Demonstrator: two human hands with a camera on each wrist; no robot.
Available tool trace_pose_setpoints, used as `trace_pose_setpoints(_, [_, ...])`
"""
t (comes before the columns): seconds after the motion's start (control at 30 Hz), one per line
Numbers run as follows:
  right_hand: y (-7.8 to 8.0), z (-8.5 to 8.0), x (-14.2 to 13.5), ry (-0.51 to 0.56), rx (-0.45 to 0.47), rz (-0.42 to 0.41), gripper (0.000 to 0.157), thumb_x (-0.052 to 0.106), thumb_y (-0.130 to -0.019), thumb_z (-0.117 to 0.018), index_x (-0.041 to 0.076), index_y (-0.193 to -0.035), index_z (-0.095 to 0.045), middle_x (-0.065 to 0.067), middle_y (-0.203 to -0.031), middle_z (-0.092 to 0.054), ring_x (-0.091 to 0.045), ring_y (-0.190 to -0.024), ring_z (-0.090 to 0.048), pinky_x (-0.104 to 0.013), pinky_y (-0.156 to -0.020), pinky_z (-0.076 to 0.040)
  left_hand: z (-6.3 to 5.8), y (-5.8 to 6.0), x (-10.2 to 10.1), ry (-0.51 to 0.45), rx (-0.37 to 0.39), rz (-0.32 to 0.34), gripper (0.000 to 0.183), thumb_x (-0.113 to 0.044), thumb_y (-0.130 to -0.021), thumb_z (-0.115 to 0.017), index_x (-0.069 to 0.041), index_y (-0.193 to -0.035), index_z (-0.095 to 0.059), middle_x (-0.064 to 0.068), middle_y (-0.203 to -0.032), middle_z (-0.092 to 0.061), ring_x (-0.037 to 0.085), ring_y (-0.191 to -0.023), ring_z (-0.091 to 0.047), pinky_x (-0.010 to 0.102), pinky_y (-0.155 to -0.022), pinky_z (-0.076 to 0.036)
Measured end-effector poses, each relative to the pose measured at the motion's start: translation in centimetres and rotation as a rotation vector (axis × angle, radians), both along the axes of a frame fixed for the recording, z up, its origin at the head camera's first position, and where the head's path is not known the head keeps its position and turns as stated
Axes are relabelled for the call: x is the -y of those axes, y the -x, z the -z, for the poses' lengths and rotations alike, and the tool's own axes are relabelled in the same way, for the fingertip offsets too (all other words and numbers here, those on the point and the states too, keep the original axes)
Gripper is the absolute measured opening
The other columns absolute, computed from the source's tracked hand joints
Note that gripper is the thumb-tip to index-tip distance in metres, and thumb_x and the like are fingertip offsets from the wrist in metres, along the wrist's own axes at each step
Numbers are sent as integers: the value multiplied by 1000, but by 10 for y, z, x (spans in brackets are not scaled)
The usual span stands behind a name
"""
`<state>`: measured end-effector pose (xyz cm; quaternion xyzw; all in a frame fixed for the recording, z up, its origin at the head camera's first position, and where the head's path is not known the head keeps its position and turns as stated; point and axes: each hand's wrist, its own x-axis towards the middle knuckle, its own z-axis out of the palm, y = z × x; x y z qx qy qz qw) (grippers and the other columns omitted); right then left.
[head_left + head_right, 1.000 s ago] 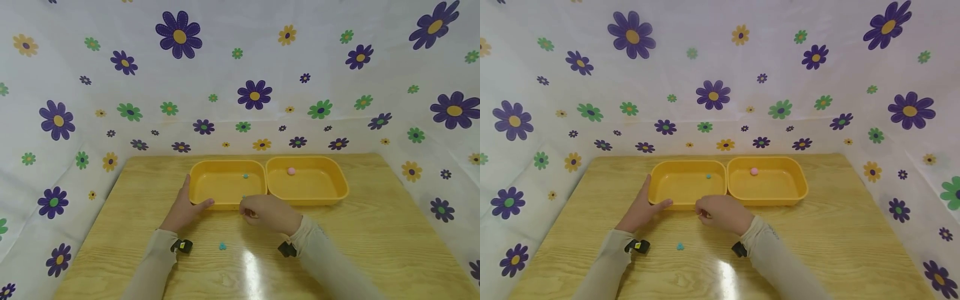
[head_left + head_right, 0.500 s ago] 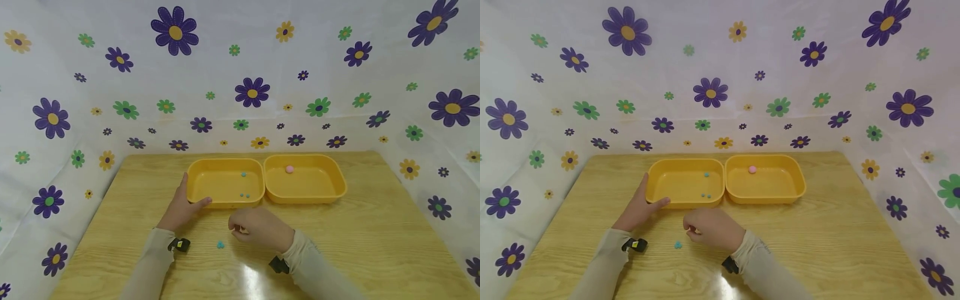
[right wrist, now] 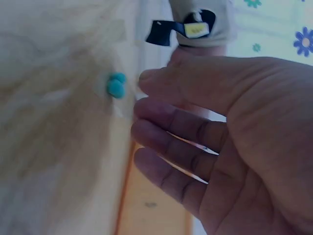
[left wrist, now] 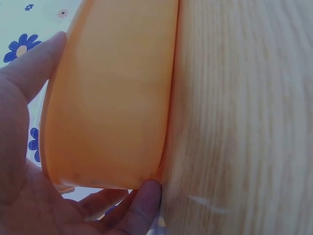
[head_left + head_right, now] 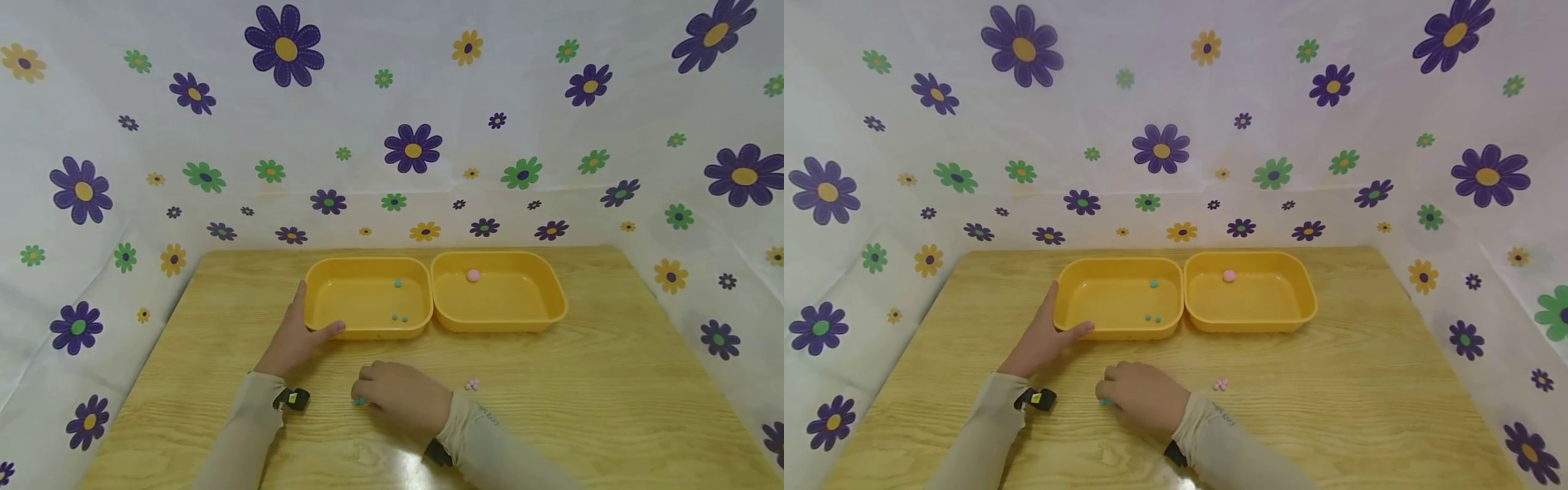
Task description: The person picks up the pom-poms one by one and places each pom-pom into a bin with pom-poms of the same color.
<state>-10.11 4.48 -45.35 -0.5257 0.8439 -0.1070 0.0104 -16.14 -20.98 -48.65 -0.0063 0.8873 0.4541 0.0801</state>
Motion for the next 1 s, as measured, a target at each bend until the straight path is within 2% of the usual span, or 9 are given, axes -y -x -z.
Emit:
trace_pose_setpoints(0.3, [-3, 10, 2, -39, 28, 22, 30, 10, -98, -71, 22, -126, -73, 5, -110, -65, -7, -95, -60, -16, -82, -50, 0, -1, 0, 5, -8, 3, 126, -66, -86, -74, -25, -164, 17, 22, -171, -4, 46, -154, -18, 66, -121, -21])
trace_pose_setpoints(0.7, [3, 18, 5, -24, 33, 66, 8, 14, -95, -75, 20, -101, -75, 8, -93, -60, -6, -83, -56, -18, -74, -49, 3, 2, 2, 8, -12, 2, 128, -71, -84, -73, -26, -164, 16, 22, -171, -4, 46, -154, -19, 65, -121, -23])
trace_pose_setpoints(1.0, [6, 22, 4, -16, 77, 98, 10, 12, -93, -77, 20, -95, -72, 10, -89, -58, -5, -80, -53, -17, -71, -47, 6, 3, 3, -1, -17, 5, 129, -71, -83, -73, -26, -164, 16, 22, -171, -5, 46, -153, -22, 65, -120, -24])
